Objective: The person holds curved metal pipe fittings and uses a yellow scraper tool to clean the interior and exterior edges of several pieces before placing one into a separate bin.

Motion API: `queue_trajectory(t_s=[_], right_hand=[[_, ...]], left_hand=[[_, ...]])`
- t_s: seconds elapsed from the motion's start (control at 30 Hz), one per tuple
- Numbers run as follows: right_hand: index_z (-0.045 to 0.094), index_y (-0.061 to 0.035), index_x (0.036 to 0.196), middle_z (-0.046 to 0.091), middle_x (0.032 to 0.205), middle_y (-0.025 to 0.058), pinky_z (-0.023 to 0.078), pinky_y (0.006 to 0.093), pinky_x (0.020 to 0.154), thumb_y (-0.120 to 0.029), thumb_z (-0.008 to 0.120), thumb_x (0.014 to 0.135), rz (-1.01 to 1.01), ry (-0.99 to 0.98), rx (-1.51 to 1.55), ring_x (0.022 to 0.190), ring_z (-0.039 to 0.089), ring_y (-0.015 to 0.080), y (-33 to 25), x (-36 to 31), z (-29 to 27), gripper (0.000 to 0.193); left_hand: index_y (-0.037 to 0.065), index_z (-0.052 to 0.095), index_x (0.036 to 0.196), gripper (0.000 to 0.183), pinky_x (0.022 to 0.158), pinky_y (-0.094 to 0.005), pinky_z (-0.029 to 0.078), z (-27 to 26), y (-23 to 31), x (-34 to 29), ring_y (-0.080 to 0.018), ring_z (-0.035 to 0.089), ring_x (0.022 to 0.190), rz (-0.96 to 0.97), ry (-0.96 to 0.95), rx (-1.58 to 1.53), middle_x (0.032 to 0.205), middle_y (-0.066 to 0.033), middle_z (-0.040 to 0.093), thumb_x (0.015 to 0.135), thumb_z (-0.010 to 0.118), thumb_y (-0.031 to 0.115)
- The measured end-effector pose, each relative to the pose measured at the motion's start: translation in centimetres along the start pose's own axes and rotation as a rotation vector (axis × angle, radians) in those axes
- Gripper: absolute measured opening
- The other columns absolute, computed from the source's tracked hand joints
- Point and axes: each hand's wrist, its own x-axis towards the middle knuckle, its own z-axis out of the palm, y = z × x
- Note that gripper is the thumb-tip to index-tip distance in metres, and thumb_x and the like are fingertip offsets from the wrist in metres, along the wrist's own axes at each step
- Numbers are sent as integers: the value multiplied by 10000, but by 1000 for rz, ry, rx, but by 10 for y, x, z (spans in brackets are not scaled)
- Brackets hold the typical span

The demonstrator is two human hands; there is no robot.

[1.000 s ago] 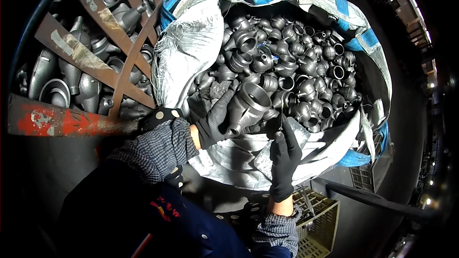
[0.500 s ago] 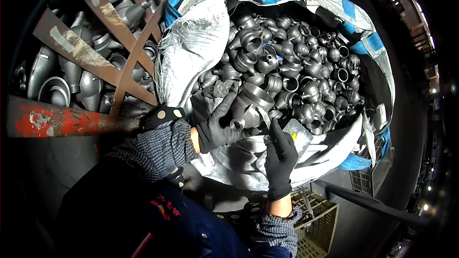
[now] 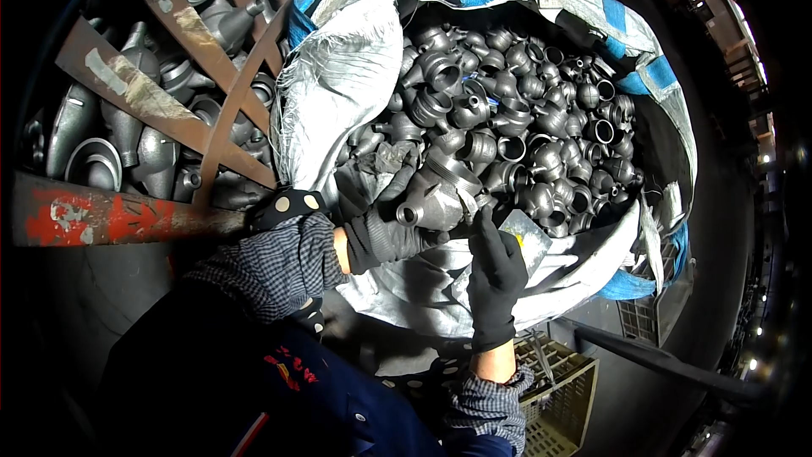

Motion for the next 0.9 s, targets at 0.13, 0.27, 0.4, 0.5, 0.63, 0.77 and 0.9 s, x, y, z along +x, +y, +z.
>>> queue_trajectory(t_s=[0.13, 0.27, 0.4, 0.5, 0.63, 0.77, 0.9], right_hand=[[587, -178, 1316, 616, 878, 112, 491, 316, 657, 110, 580, 672, -80, 32, -135, 735, 612, 249, 4, 0, 2, 706], [578, -192, 1324, 608, 862, 104, 486, 337, 634, 79, 577, 684, -108, 29, -266, 724, 601, 265, 3, 1, 0, 695], [659, -184, 1221, 641, 831, 94, 469, 315, 587, -36, 695, 817, -66, 40, -366, 676, 615, 230, 0, 2, 1, 431], [660, -194, 1220, 639, 829, 97, 470, 313, 584, -23, 688, 816, -54, 42, -379, 669, 611, 238, 1, 0, 0, 440], [643, -132, 1241, 661, 884, 90, 487, 294, 654, 14, 649, 834, 63, -7, -266, 739, 624, 173, 1, -2, -5, 432], [604, 1, 1251, 666, 1116, 108, 487, 279, 873, 47, 595, 850, 274, -40, 209, 995, 616, 139, 7, -5, -5, 404], [598, 22, 1248, 637, 1222, 134, 475, 277, 924, 66, 563, 844, 272, -32, 312, 1094, 598, 159, 3, -6, -4, 409]], left_hand=[[131, 318, 1449, 735, 762, -413, 585, -3, 0, 0, -302, 576, 1142, -10, 3, 10, 1387, -158, 459, 923, 419, 635], [130, 319, 1448, 734, 760, -414, 585, -5, 0, 0, -303, 578, 1138, -16, 6, 21, 1384, -159, 462, 924, 419, 635], [130, 321, 1448, 734, 757, -415, 585, -7, 1, 0, -305, 580, 1135, -21, 1, 26, 1381, -159, 464, 924, 419, 634], [129, 322, 1447, 733, 755, -415, 585, -7, 0, 1, -306, 581, 1132, -26, 3, 25, 1378, -160, 466, 924, 418, 634], [128, 324, 1446, 732, 752, -416, 585, -8, 2, 3, -308, 582, 1128, -30, -5, 33, 1375, -160, 469, 925, 418, 633], [127, 325, 1445, 731, 749, -417, 586, -10, 3, 2, -310, 584, 1125, -17, -2, 37, 1373, -161, 471, 925, 418, 633], [126, 327, 1444, 730, 746, -417, 586, -10, 2, 1, -311, 586, 1121, -18, 3, 38, 1370, -162, 474, 926, 418, 632]])
